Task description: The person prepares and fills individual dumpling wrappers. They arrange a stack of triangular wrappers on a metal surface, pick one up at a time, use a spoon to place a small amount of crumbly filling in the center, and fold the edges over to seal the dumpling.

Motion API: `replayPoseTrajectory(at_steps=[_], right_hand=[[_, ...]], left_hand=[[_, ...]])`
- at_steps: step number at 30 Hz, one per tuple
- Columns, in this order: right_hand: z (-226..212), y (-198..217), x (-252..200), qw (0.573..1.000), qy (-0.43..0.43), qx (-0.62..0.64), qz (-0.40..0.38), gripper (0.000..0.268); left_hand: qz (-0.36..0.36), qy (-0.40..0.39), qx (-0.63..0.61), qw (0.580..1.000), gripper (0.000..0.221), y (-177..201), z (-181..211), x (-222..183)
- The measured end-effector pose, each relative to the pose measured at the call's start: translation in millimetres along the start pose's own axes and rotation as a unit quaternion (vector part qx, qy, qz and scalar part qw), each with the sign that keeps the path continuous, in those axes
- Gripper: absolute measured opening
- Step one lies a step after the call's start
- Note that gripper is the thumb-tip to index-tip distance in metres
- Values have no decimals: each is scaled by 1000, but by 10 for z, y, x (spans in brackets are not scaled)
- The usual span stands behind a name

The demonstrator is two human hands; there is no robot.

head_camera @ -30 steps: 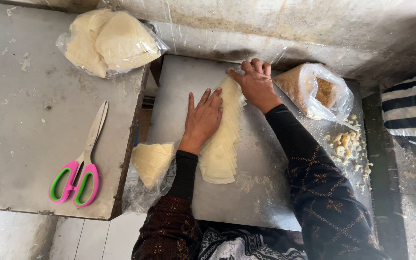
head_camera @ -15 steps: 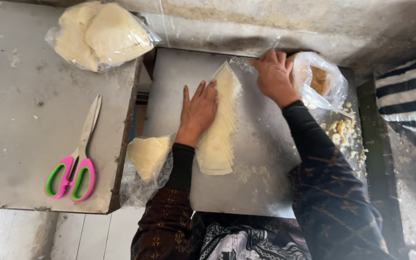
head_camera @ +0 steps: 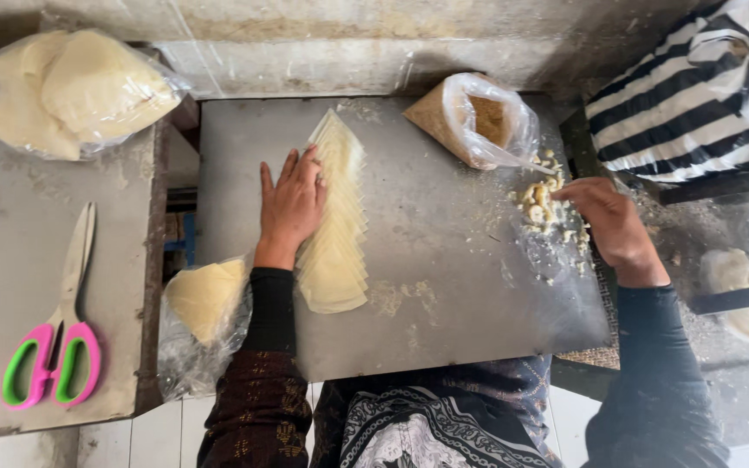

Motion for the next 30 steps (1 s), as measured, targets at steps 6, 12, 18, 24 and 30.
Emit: replayPoseTrajectory(at_steps=[6,12,18,24,30], right_hand=[[585,329,-84,966,-147,-25,209,36],[1052,324,104,956,-172,75,224,44],[1319,389,135,937,-215,133,242,45],[1235,343,111,917,-233,187,263,46],[1146,321,64,912,-215,235,258,49]], left_hand=[[-13,6,10,1000,25,11,11,0],[-23,11,19,1000,29,36,38,7],[-23,13,19,999,29,74,72,-13],[-3,-3,25,1000,26,107,94,-25],[-10,-4,31,999,26,96,81,-31]])
Point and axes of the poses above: each hand's wrist, its own x-axis towards the middle knuckle, its own y-axis out of the back of the hand, z = x × y, the point moved 1 cm from there along x, towards the middle knuckle, and after that the axes turned 15 degrees about y, right-handed, at the moved point
